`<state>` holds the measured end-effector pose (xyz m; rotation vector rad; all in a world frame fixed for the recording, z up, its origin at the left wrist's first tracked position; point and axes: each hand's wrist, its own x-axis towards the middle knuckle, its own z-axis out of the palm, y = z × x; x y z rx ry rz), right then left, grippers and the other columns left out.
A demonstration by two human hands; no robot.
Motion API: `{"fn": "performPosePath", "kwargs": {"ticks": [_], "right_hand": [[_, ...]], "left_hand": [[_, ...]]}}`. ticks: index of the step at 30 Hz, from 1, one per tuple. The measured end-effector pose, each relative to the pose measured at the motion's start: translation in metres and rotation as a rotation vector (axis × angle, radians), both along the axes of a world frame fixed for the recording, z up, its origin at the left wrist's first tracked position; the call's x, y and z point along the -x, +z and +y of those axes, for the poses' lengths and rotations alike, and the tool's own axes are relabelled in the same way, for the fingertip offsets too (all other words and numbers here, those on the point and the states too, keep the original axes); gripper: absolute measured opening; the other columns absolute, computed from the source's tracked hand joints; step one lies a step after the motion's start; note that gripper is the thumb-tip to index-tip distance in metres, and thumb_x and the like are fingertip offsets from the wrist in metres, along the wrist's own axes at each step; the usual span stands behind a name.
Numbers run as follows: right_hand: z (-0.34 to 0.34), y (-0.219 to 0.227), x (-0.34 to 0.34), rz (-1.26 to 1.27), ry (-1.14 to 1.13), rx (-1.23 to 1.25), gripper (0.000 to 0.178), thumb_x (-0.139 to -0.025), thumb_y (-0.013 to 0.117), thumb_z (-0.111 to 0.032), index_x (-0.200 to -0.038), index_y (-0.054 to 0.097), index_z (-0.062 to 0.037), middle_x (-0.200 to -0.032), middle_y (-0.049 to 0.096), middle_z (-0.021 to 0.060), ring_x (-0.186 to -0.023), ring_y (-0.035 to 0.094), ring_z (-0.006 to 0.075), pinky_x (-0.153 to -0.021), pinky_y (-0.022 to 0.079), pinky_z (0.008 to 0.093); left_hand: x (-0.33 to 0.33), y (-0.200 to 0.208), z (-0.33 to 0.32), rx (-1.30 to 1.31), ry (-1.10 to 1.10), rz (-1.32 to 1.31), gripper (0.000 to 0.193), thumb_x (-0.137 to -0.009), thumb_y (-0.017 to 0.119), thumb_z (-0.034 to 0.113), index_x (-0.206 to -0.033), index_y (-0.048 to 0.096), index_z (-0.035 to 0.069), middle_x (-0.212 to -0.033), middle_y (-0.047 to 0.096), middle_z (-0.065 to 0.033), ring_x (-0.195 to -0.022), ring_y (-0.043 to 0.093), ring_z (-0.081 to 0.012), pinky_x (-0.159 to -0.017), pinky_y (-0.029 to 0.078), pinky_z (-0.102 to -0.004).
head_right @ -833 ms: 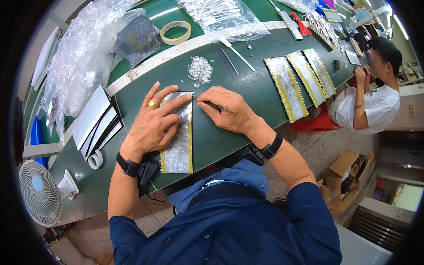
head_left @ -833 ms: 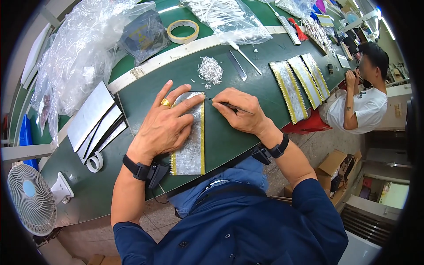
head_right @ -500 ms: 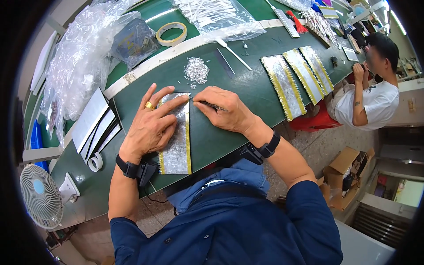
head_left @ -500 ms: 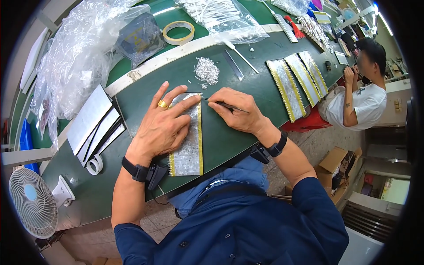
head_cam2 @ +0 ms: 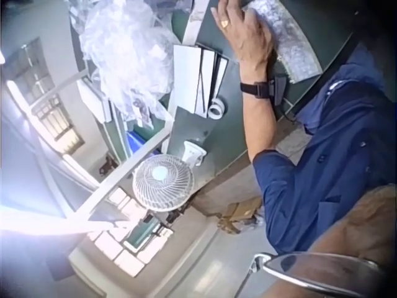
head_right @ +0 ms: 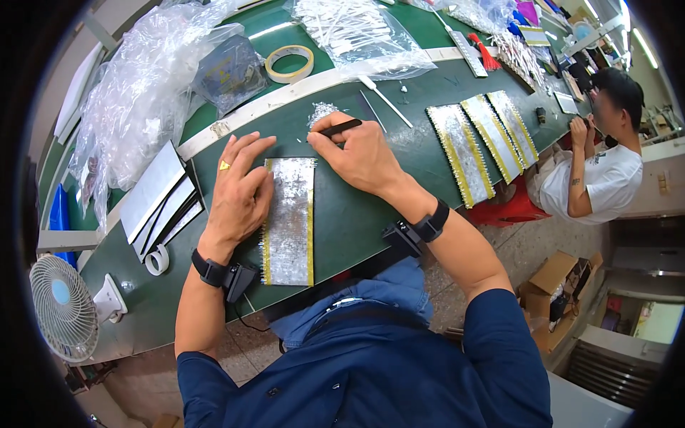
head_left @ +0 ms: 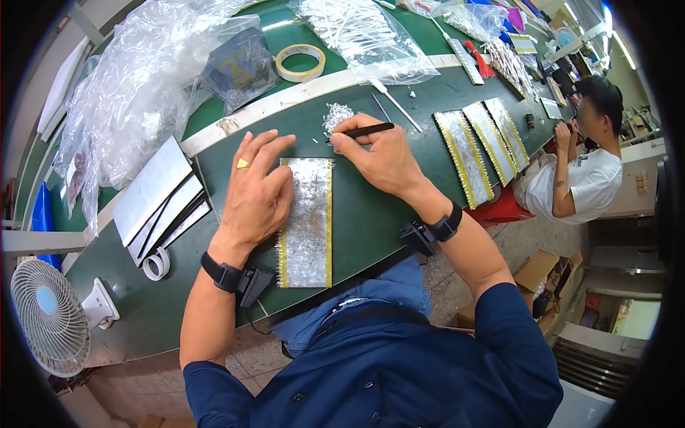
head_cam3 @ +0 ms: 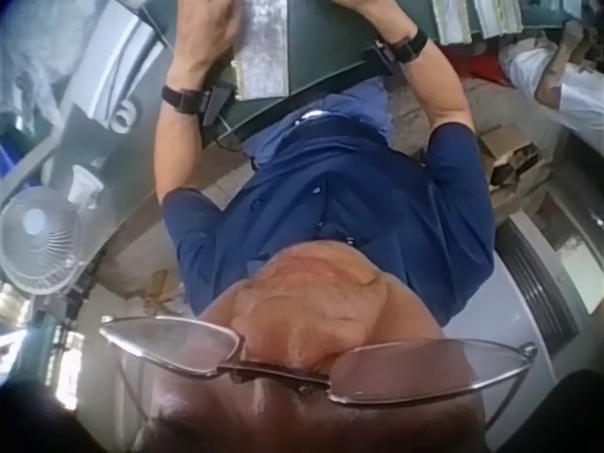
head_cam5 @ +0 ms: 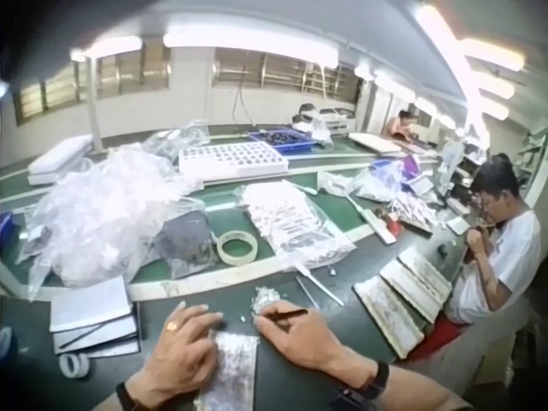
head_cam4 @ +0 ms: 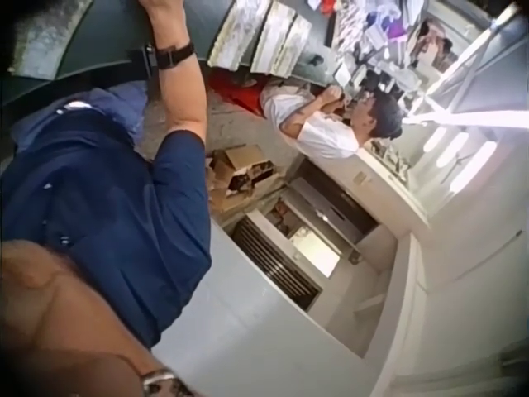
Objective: The person picks up small components with tweezers and places them onto a rectangular metal plate. After repeating this, they fasten a belt around their waist and return to placing more components onto the plate.
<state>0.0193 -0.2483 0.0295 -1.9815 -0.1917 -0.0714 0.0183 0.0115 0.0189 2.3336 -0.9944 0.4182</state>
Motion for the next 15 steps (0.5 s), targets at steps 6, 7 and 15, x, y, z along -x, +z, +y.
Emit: {"fn": "performPosePath", "kwargs": {"ticks": [6,7,15], "right_hand": [[0.001,-0.001,-0.012,-0.057,-0.002,0.068,0.021,-0.104,0.077,-0.014,-0.115,0.077,0.0038,-0.107,0.08,0.0079,-0.097,0.076,0.0126,-0.086,0.061,0.0289],[-0.001,0.002,-0.012,-0.056,0.003,0.071,0.021,-0.104,0.077,-0.014,-0.115,0.077,0.0038,-0.107,0.08,0.0079,-0.097,0.076,0.0126,-0.086,0.061,0.0289],[-0.019,0.009,-0.012,0.001,-0.022,0.163,0.021,-0.104,0.077,-0.012,-0.115,0.076,0.0052,-0.102,0.081,0.0081,-0.093,0.077,0.0127,-0.082,0.061,0.0278]], "left_hand": [[-0.002,-0.001,0.0,0.066,0.036,-0.028,0.005,-0.087,0.071,-0.001,-0.086,0.067,0.001,-0.137,0.069,-0.0127,-0.137,0.06,-0.0371,-0.126,0.04,-0.0597],[-0.002,-0.001,0.0,0.074,0.031,-0.03,0.005,-0.087,0.071,-0.001,-0.086,0.067,0.0,-0.136,0.069,-0.0128,-0.136,0.061,-0.0368,-0.126,0.041,-0.0595],[-0.002,-0.003,0.003,0.072,0.007,-0.01,0.005,-0.088,0.071,-0.001,-0.086,0.067,0.0,-0.13,0.071,-0.0124,-0.133,0.063,-0.0349,-0.126,0.041,-0.0585]]}}
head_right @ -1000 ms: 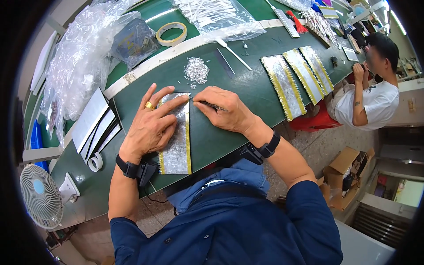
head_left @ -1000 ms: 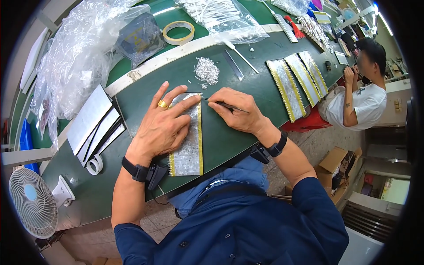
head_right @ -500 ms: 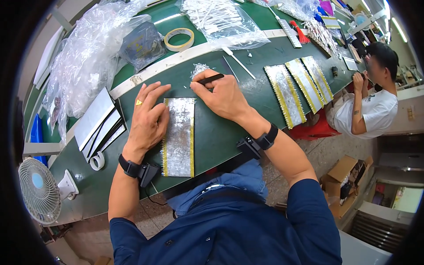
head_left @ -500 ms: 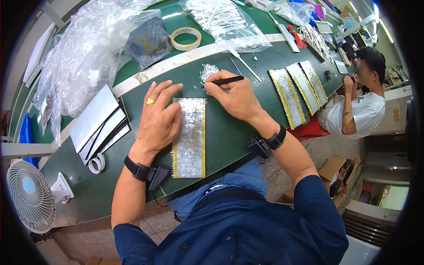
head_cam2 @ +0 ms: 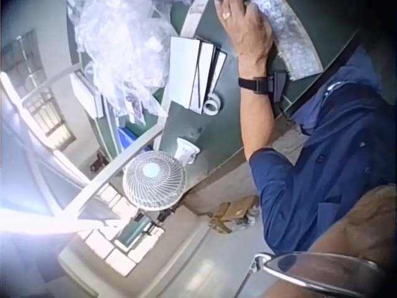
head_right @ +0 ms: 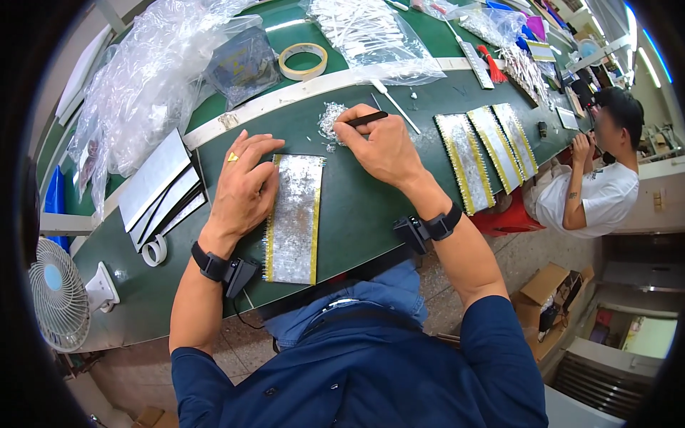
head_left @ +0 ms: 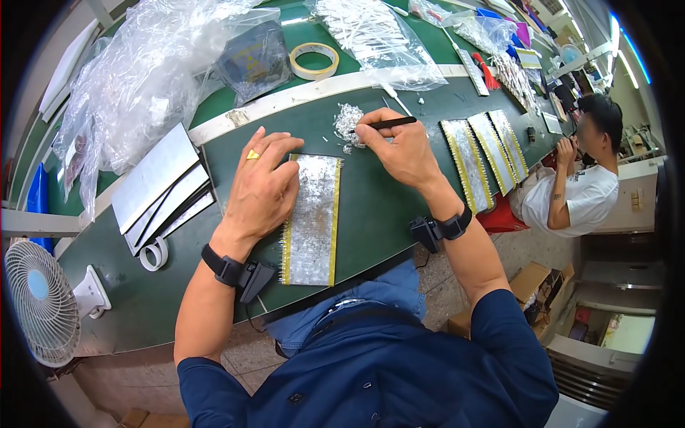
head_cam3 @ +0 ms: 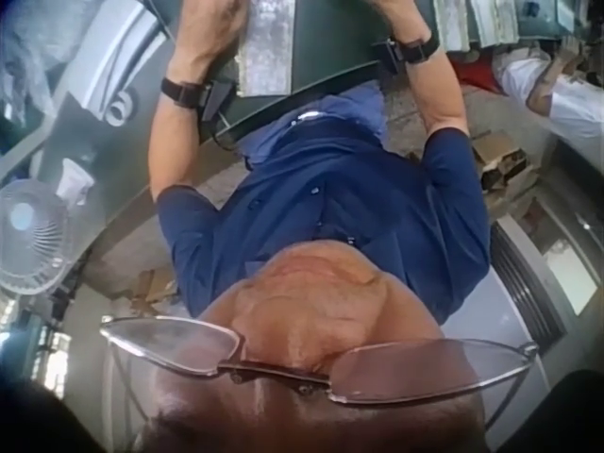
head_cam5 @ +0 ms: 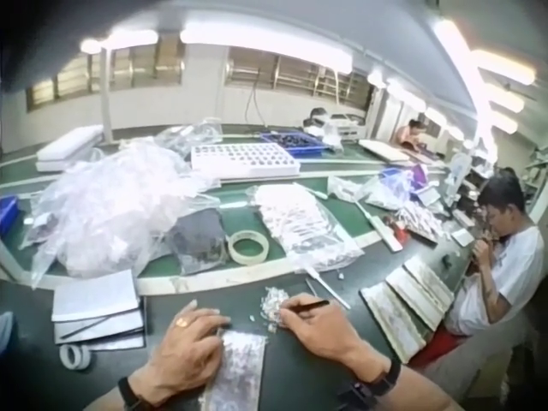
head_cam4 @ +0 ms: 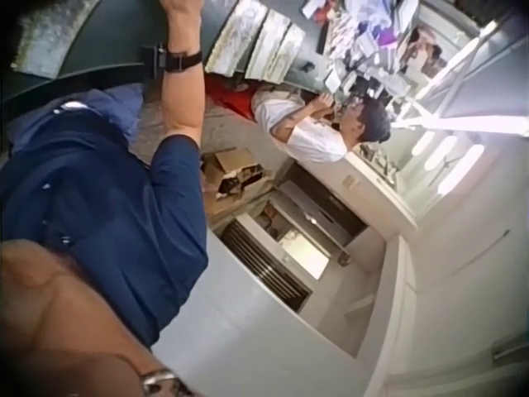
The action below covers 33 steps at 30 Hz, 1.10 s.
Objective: The person picks up small components with tweezers and places them onto a rectangular metal plate. After repeating this, they fasten a belt around their waist and return to placing more components onto the plate.
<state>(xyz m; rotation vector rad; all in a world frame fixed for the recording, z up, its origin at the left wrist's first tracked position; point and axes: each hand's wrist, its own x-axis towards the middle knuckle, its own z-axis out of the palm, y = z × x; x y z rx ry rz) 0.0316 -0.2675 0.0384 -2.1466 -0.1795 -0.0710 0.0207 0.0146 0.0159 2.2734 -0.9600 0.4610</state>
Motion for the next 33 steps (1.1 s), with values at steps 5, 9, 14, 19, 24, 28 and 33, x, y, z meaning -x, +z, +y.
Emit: {"fn": "performPosePath", "kwargs": {"ticks": [5,9,14,19,24,28,33], "right_hand": [[0.005,-0.004,-0.002,-0.004,0.013,-0.017,0.021,-0.103,0.077,-0.013,-0.115,0.077,0.005,-0.104,0.081,0.0084,-0.095,0.078,0.0136,-0.082,0.061,0.0281],[0.007,-0.005,-0.003,0.004,0.017,-0.019,0.022,-0.103,0.077,-0.013,-0.116,0.077,0.0048,-0.104,0.081,0.0088,-0.095,0.078,0.0145,-0.082,0.061,0.0285],[0.013,-0.004,-0.003,0.001,0.026,0.005,0.022,-0.103,0.077,-0.013,-0.116,0.077,0.0045,-0.105,0.081,0.0086,-0.095,0.078,0.015,-0.083,0.061,0.0286],[0.013,-0.008,-0.002,0.0,0.03,-0.023,0.022,-0.104,0.077,-0.013,-0.117,0.076,0.0041,-0.104,0.081,0.0087,-0.096,0.078,0.0149,-0.084,0.061,0.0288],[0.013,-0.01,0.008,-0.04,0.052,-0.131,0.018,-0.105,0.076,-0.01,-0.117,0.076,0.0035,-0.104,0.081,0.0088,-0.098,0.077,0.0139,-0.085,0.061,0.0304],[0.012,-0.011,0.024,-0.187,0.125,-0.151,0.014,-0.102,0.076,-0.002,-0.114,0.076,0.0046,-0.104,0.08,0.0116,-0.096,0.079,0.0197,-0.085,0.062,0.0336],[-0.002,-0.018,0.049,-0.701,0.41,0.182,0.019,-0.094,0.079,0.004,-0.112,0.074,0.0059,-0.105,0.077,0.0154,-0.092,0.078,0.0303,-0.084,0.063,0.0379]], "left_hand": [[0.0,-0.001,0.0,-0.003,-0.006,0.004,0.004,-0.088,0.071,-0.001,-0.086,0.068,0.0,-0.13,0.071,-0.0123,-0.132,0.064,-0.0346,-0.127,0.04,-0.0582],[-0.001,-0.002,0.001,-0.002,-0.005,0.001,0.004,-0.087,0.072,0.0,-0.086,0.068,0.0,-0.129,0.071,-0.0122,-0.132,0.064,-0.0345,-0.127,0.04,-0.0582],[0.0,-0.001,0.001,-0.025,-0.007,-0.008,0.004,-0.087,0.072,0.0,-0.087,0.068,0.0,-0.129,0.071,-0.0122,-0.131,0.064,-0.034,-0.127,0.04,-0.0582],[0.0,-0.001,0.001,-0.025,-0.014,-0.01,0.005,-0.086,0.072,0.0,-0.087,0.068,0.001,-0.129,0.071,-0.0122,-0.131,0.064,-0.0335,-0.127,0.04,-0.0581],[0.002,0.0,0.001,-0.004,-0.031,0.026,0.011,-0.087,0.073,-0.003,-0.082,0.064,0.001,-0.134,0.072,-0.0103,-0.132,0.065,-0.0341,-0.127,0.04,-0.0591],[0.002,0.002,0.001,-0.015,-0.133,0.0,0.006,-0.085,0.074,0.001,-0.081,0.069,0.001,-0.134,0.072,-0.0109,-0.134,0.063,-0.0334,-0.127,0.04,-0.0586],[0.004,0.001,-0.002,-0.028,-0.194,0.028,0.009,-0.085,0.074,0.001,-0.077,0.069,0.001,-0.138,0.072,-0.0099,-0.136,0.062,-0.0332,-0.128,0.039,-0.0585]]}}
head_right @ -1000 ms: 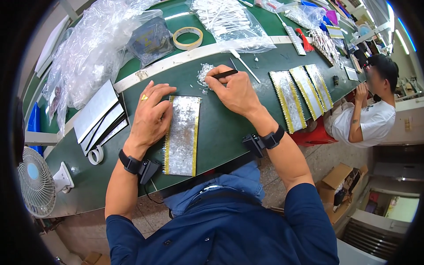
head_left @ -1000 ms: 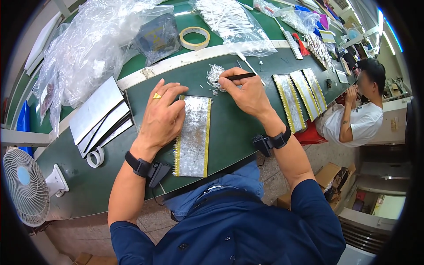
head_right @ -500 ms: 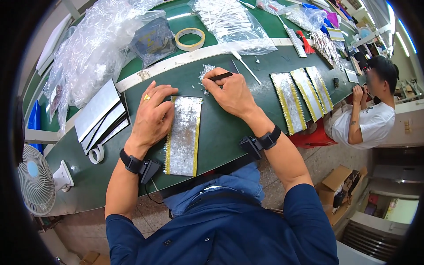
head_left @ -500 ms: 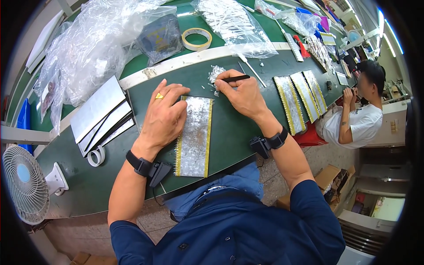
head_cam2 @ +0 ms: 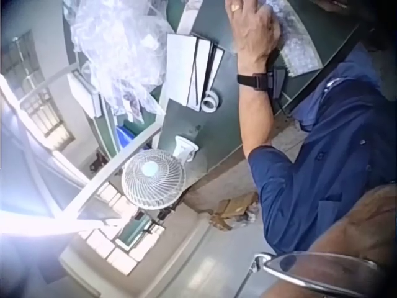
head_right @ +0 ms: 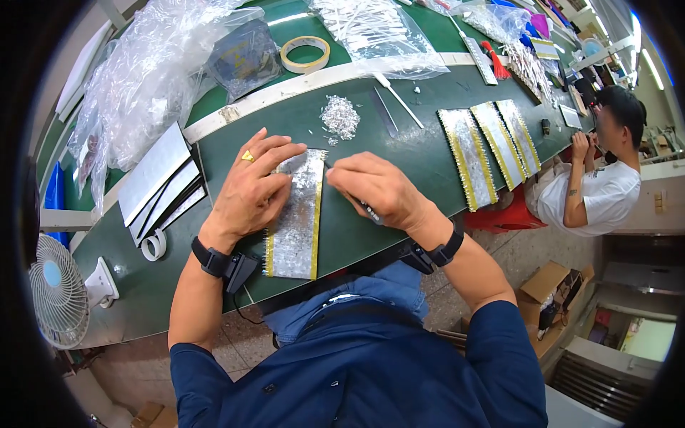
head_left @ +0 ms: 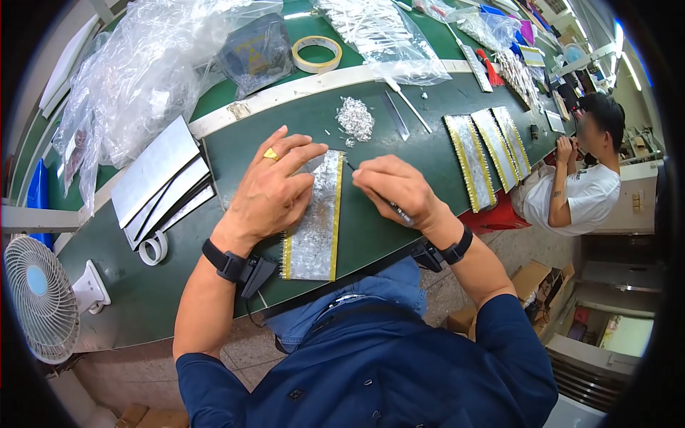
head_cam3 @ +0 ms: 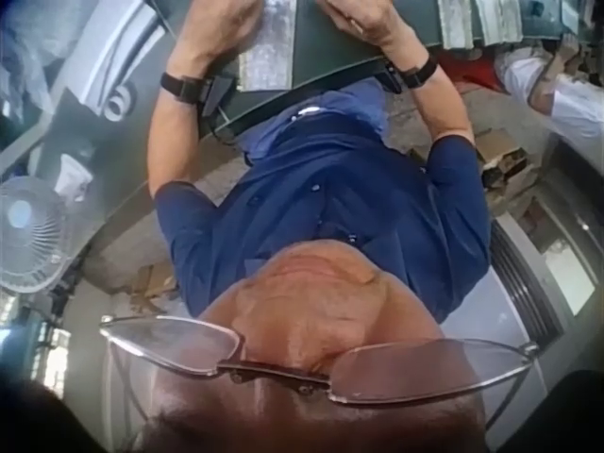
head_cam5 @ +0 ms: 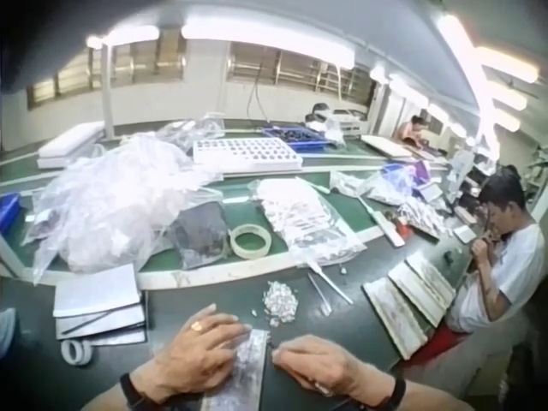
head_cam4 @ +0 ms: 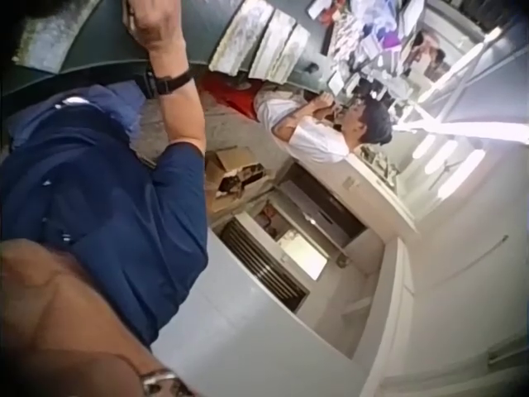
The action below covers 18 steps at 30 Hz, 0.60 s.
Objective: The person picks up small components with tweezers and places them onto a rectangular metal plate. After repeating this, they fasten a belt around their waist and return to placing more components onto the plate.
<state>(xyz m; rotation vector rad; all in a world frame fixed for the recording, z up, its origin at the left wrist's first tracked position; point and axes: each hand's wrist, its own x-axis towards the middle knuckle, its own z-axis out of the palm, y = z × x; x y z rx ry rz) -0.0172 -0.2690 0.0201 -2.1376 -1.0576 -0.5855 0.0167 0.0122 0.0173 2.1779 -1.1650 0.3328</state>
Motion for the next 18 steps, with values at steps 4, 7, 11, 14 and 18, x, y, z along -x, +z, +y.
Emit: {"fn": "performPosePath", "kwargs": {"ticks": [4,7,11,14,18], "right_hand": [[-0.005,-0.006,0.008,-0.007,0.048,0.103,0.029,-0.088,0.081,0.005,-0.115,0.073,0.0057,-0.106,0.075,0.0172,-0.092,0.076,0.0341,-0.083,0.063,0.0406],[-0.008,-0.009,0.007,-0.017,0.06,0.124,0.035,-0.085,0.082,0.005,-0.118,0.072,0.0051,-0.107,0.075,0.0175,-0.094,0.075,0.0335,-0.084,0.063,0.0418],[-0.009,-0.014,0.006,-0.013,0.066,0.132,0.041,-0.081,0.081,0.003,-0.121,0.071,0.0054,-0.108,0.075,0.0188,-0.098,0.075,0.0348,-0.086,0.062,0.0433],[-0.01,-0.013,0.006,-0.001,0.064,0.131,0.043,-0.079,0.081,0.001,-0.121,0.071,0.0058,-0.11,0.074,0.0193,-0.099,0.075,0.0354,-0.088,0.062,0.0441],[-0.008,-0.013,0.007,0.022,0.053,0.122,0.03,-0.091,0.068,-0.006,-0.119,0.07,0.005,-0.113,0.074,0.0165,-0.101,0.073,0.0319,-0.091,0.06,0.041]], "left_hand": [[0.002,0.002,-0.001,-0.039,-0.037,0.014,0.01,-0.085,0.075,0.003,-0.076,0.07,0.002,-0.14,0.071,-0.0091,-0.137,0.062,-0.0331,-0.129,0.038,-0.0583],[0.002,0.001,-0.002,-0.058,-0.047,0.02,0.011,-0.084,0.076,0.004,-0.075,0.07,0.002,-0.141,0.071,-0.0077,-0.138,0.061,-0.0328,-0.13,0.037,-0.0583],[0.001,0.001,0.0,-0.095,-0.06,0.02,0.011,-0.084,0.076,0.005,-0.074,0.071,0.004,-0.142,0.071,-0.0062,-0.139,0.06,-0.0324,-0.131,0.036,-0.0584],[0.002,0.002,-0.001,-0.114,-0.075,0.031,0.012,-0.083,0.076,0.005,-0.073,0.071,0.004,-0.143,0.071,-0.0053,-0.14,0.06,-0.0322,-0.131,0.035,-0.0582],[0.002,0.003,-0.001,-0.126,-0.085,0.042,0.011,-0.083,0.076,0.006,-0.073,0.071,0.004,-0.144,0.071,-0.0041,-0.141,0.059,-0.0322,-0.132,0.035,-0.0581]]}}
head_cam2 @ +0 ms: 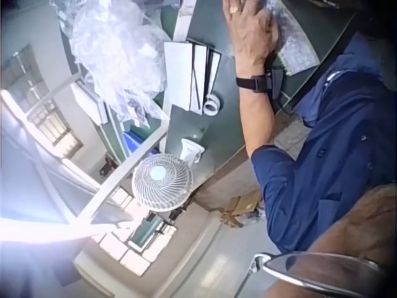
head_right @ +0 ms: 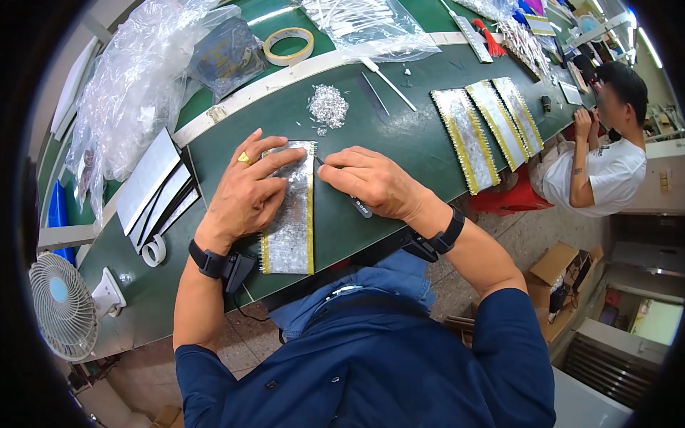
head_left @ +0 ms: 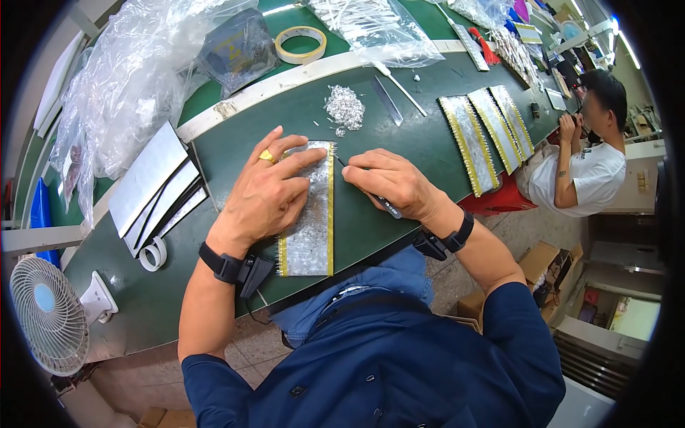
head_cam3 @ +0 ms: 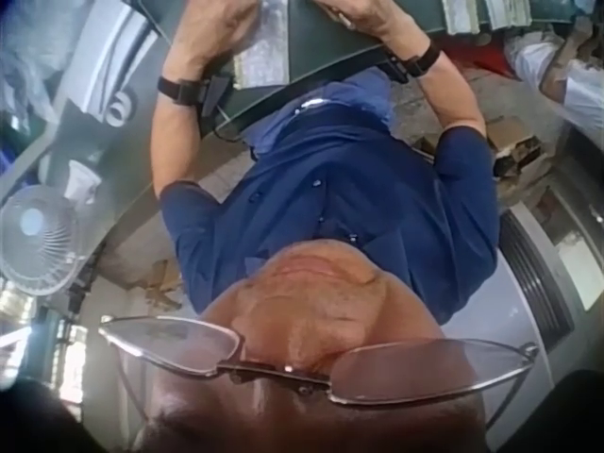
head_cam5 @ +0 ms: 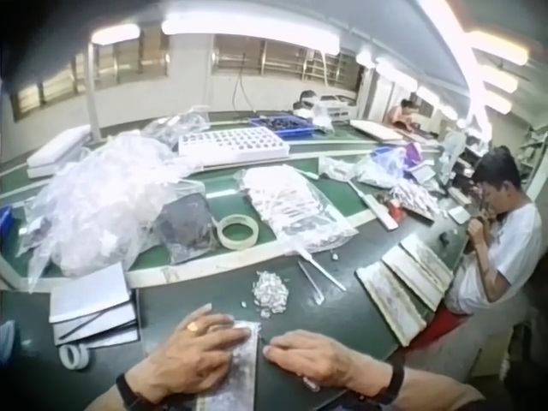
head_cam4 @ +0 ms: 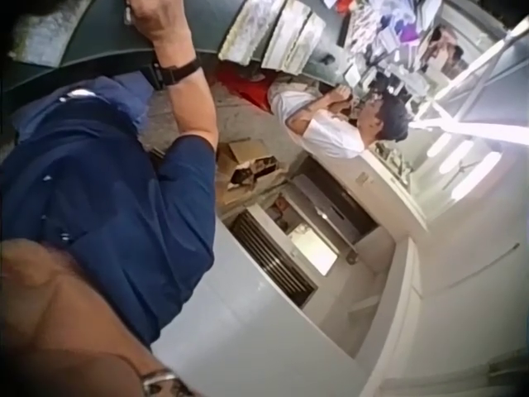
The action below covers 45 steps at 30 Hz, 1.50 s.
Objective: The person picks up small components with tweezers and places them onto a rectangular metal plate. After repeating this, they fasten a belt around their waist and return to placing more components onto the plate.
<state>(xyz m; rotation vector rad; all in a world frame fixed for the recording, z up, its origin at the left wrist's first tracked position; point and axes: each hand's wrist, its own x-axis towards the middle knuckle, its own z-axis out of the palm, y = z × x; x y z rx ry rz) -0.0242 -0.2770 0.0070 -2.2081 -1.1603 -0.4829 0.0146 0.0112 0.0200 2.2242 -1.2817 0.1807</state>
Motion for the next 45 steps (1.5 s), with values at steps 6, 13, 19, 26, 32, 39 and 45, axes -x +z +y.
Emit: {"fn": "performPosePath", "kwargs": {"ticks": [6,13,19,26,32,39,45], "right_hand": [[0.0,0.002,0.0,0.019,0.002,0.004,0.03,-0.091,0.068,-0.005,-0.119,0.071,0.0046,-0.113,0.074,0.0166,-0.101,0.073,0.0319,-0.091,0.06,0.0404],[0.0,-0.001,0.0,0.023,-0.004,-0.005,0.029,-0.09,0.069,-0.004,-0.118,0.071,0.0041,-0.113,0.074,0.0166,-0.102,0.073,0.0323,-0.091,0.06,0.0406],[-0.001,-0.001,-0.002,0.02,0.002,-0.013,0.035,-0.083,0.077,0.0,-0.117,0.072,0.0053,-0.11,0.075,0.0185,-0.099,0.074,0.0347,-0.089,0.061,0.0414],[0.007,0.001,0.001,0.21,-0.208,-0.244,0.021,-0.095,0.08,0.0,-0.115,0.075,0.0053,-0.11,0.077,0.0166,-0.095,0.077,0.0243,-0.086,0.063,0.0358],[0.018,0.009,-0.02,0.568,-0.401,-0.478,0.019,-0.102,0.078,-0.006,-0.12,0.076,0.0021,-0.112,0.079,0.0109,-0.1,0.075,0.0125,-0.089,0.064,0.031],[0.017,0.006,-0.027,0.59,-0.396,-0.387,0.019,-0.103,0.077,-0.007,-0.12,0.076,0.0024,-0.112,0.08,0.0095,-0.101,0.076,0.0141,-0.091,0.064,0.0308],[0.016,0.004,-0.03,0.597,-0.393,-0.376,0.019,-0.103,0.078,-0.007,-0.12,0.076,0.0026,-0.112,0.08,0.0088,-0.101,0.076,0.014,-0.092,0.064,0.0307]], "left_hand": [[0.0,0.004,0.0,-0.023,-0.017,0.011,0.01,-0.082,0.076,0.005,-0.073,0.071,0.005,-0.146,0.07,-0.0029,-0.144,0.057,-0.0326,-0.132,0.033,-0.058],[0.002,0.009,-0.004,-0.086,-0.014,-0.023,0.008,-0.084,0.075,0.006,-0.075,0.074,0.006,-0.149,0.069,-0.001,-0.148,0.053,-0.032,-0.135,0.029,-0.0572],[0.001,0.006,-0.006,-0.089,-0.023,-0.022,0.014,-0.083,0.072,0.004,-0.073,0.063,0.006,-0.15,0.069,0.0005,-0.151,0.052,-0.0332,-0.136,0.026,-0.0587],[0.002,0.009,-0.006,-0.126,-0.016,-0.06,0.007,-0.084,0.074,0.007,-0.077,0.073,0.007,-0.145,0.07,0.0005,-0.149,0.053,-0.0307,-0.136,0.027,-0.0573],[0.003,0.009,-0.005,-0.062,-0.005,-0.041,0.012,-0.081,0.076,0.006,-0.073,0.066,0.006,-0.151,0.067,-0.0018,-0.151,0.051,-0.0325,-0.136,0.027,-0.0583],[0.003,0.006,-0.003,-0.031,0.004,-0.035,0.016,-0.08,0.077,0.005,-0.072,0.063,0.006,-0.152,0.065,-0.0042,-0.152,0.05,-0.0335,-0.135,0.027,-0.0588],[0.002,0.005,-0.003,-0.026,0.008,-0.043,0.016,-0.08,0.077,0.005,-0.072,0.063,0.005,-0.152,0.065,-0.0042,-0.151,0.05,-0.0332,-0.135,0.028,-0.0588]]}}
